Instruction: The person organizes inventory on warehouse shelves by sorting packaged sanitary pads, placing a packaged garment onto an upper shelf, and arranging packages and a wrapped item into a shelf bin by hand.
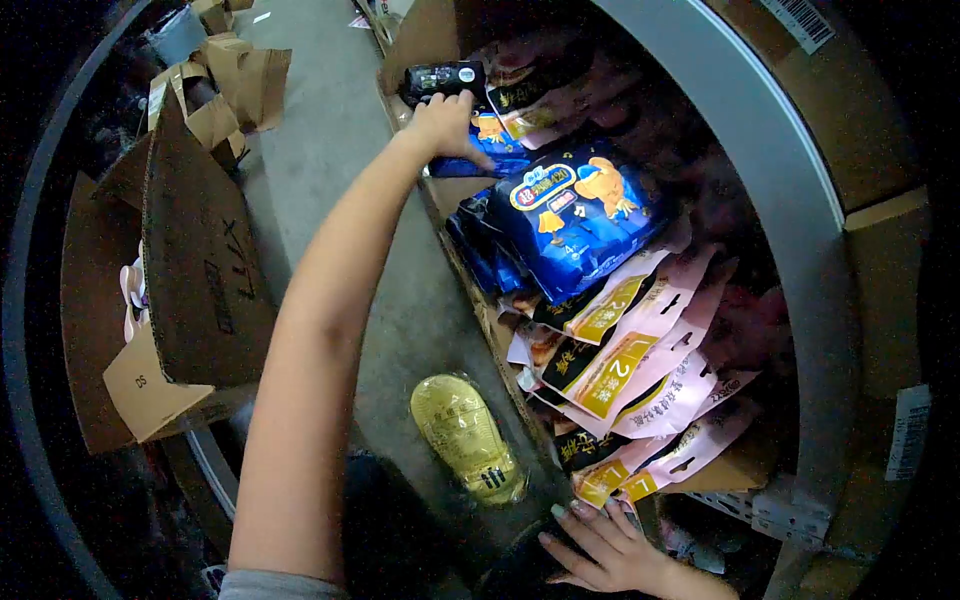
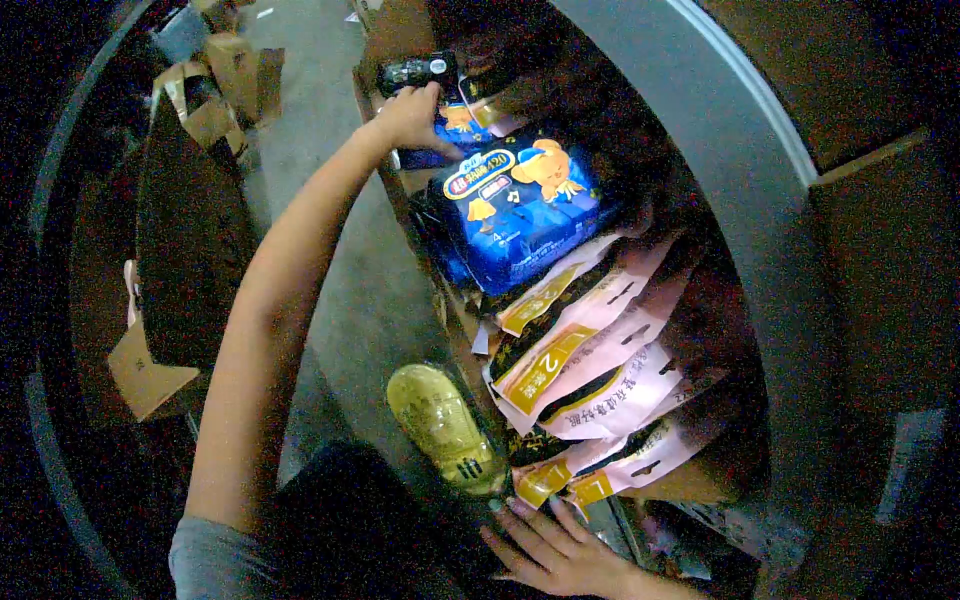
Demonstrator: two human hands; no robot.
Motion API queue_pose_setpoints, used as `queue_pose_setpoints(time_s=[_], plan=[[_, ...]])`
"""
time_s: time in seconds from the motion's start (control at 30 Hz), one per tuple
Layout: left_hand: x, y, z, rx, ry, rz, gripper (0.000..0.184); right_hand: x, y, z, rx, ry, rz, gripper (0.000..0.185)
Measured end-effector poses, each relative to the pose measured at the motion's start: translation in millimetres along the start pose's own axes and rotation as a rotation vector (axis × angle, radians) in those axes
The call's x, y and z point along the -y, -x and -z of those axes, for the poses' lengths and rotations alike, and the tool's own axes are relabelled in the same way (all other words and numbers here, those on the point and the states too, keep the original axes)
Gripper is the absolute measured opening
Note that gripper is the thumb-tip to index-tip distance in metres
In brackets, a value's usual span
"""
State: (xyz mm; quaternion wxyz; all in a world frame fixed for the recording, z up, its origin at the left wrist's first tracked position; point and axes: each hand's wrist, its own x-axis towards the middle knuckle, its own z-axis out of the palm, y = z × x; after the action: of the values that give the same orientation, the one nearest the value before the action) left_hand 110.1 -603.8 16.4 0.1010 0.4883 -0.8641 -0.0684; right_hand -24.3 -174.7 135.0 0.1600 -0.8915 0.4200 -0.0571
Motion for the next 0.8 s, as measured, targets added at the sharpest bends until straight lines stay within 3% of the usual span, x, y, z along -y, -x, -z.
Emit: queue_pose_setpoints(time_s=[0.07,0.17,0.27,0.33,0.37,0.4,0.47,0.5,0.6,0.67,0.73,0.8], plan=[[6,-9,-3,0.084,0.366,0.02,0.088,-1,0,-2,0.001,0.003,0.002,0.05],[15,5,-11,0.183,0.378,-0.19,0.081,-1,-3,-4,-0.009,0.021,0.011,0.05],[21,2,-8,0.223,0.387,-0.269,0.053,-5,-4,-8,-0.015,0.052,0.044,0.049],[17,-3,5,0.078,0.337,0.043,0.039,-5,-4,-7,-0.012,0.08,0.061,0.049],[13,1,15,-0.106,0.391,0.143,0.03,-6,-4,-7,-0.003,0.067,0.056,0.049],[17,-4,9,-0.109,0.393,0.14,0.03,-5,-4,-7,0.008,0.054,0.05,0.049],[37,-22,-18,-0.532,0.456,0.371,0.034,-5,-2,-8,0.013,0.054,0.045,0.049],[42,-29,-25,-0.471,0.565,0.52,0.046,-5,-2,-9,0.018,0.049,0.041,0.048],[37,-26,-29,-0.342,0.554,0.433,0.056,-6,-2,-8,0.024,0.039,0.021,0.048],[29,-23,-20,-0.377,0.483,0.309,0.054,-6,-1,-7,0.027,0.041,0.014,0.047],[16,-24,-7,-0.041,0.202,0.32,0.048,-6,1,-9,0.025,0.041,-0.002,0.047],[5,-28,-7,-0.114,0.12,0.356,0.046,-6,1,-10,0.021,0.027,-0.008,0.047]])
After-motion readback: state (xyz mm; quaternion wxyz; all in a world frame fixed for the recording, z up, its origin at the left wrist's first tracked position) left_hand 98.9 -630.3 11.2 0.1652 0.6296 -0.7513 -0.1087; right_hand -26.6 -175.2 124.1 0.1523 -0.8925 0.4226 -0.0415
